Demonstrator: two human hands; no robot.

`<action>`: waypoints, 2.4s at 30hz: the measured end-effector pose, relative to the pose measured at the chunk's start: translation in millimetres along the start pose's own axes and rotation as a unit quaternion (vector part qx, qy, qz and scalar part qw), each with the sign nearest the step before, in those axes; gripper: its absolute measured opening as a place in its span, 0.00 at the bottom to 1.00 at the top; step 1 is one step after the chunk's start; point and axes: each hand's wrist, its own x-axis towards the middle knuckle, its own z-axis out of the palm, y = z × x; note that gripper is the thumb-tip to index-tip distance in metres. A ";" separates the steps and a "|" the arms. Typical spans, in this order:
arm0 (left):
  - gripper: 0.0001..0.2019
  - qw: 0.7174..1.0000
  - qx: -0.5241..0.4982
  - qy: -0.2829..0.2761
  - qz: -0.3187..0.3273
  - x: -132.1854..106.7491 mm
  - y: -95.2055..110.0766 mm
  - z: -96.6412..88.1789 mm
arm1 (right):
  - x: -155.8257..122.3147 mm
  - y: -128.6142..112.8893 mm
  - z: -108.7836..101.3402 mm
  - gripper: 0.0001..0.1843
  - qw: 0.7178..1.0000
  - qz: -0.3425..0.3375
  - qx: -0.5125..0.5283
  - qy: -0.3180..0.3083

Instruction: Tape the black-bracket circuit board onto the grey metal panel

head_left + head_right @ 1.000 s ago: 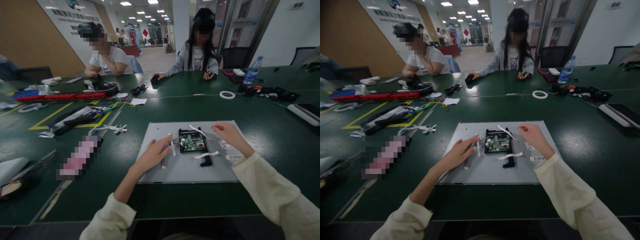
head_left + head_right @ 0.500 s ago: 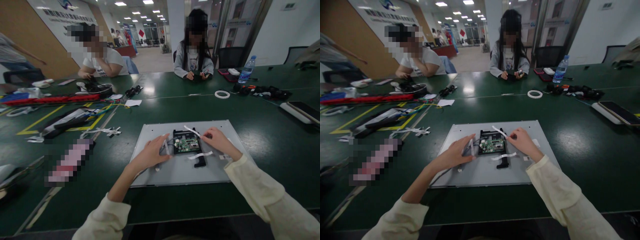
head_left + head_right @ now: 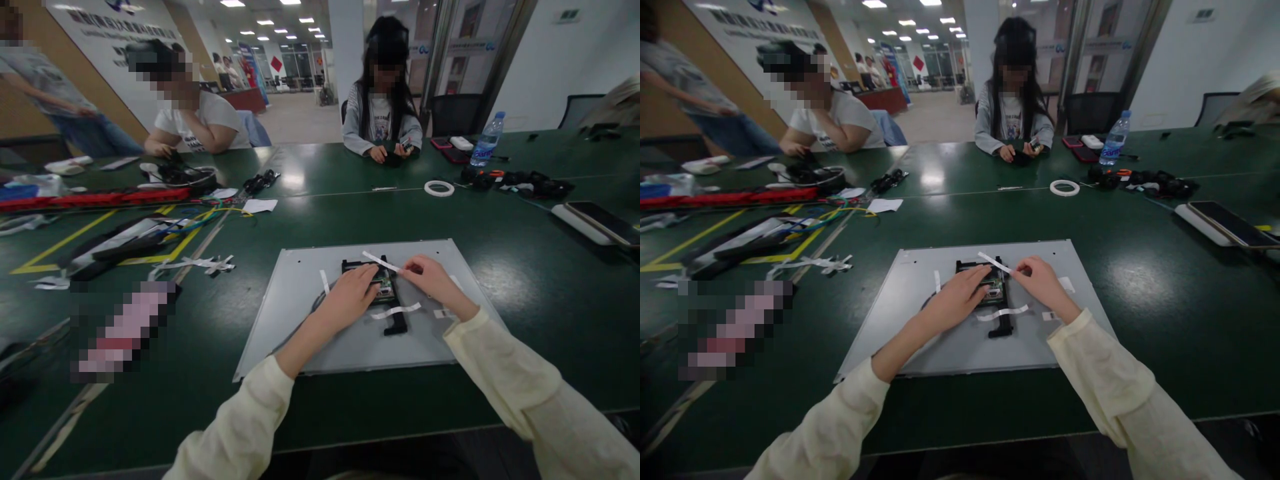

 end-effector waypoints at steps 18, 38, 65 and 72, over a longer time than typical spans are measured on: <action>0.24 0.997 -0.012 -0.064 0.029 -2.8 -12.6 -5.9 | -1.0 -5.7 0.8 0.12 0.994 0.038 0.096 0.035; 0.17 0.883 -0.412 0.134 -0.178 5.4 -27.8 -16.4 | -15.9 -40.7 -1.0 0.15 0.954 0.063 0.284 -0.080; 0.14 0.980 -0.150 0.102 -0.077 1.3 -3.3 -26.2 | -18.2 -31.9 -7.1 0.16 0.985 0.023 0.127 -0.113; 0.18 0.978 -0.065 0.153 -0.124 -3.3 9.8 -38.4 | -16.2 -29.7 -6.0 0.15 0.984 0.007 0.169 -0.063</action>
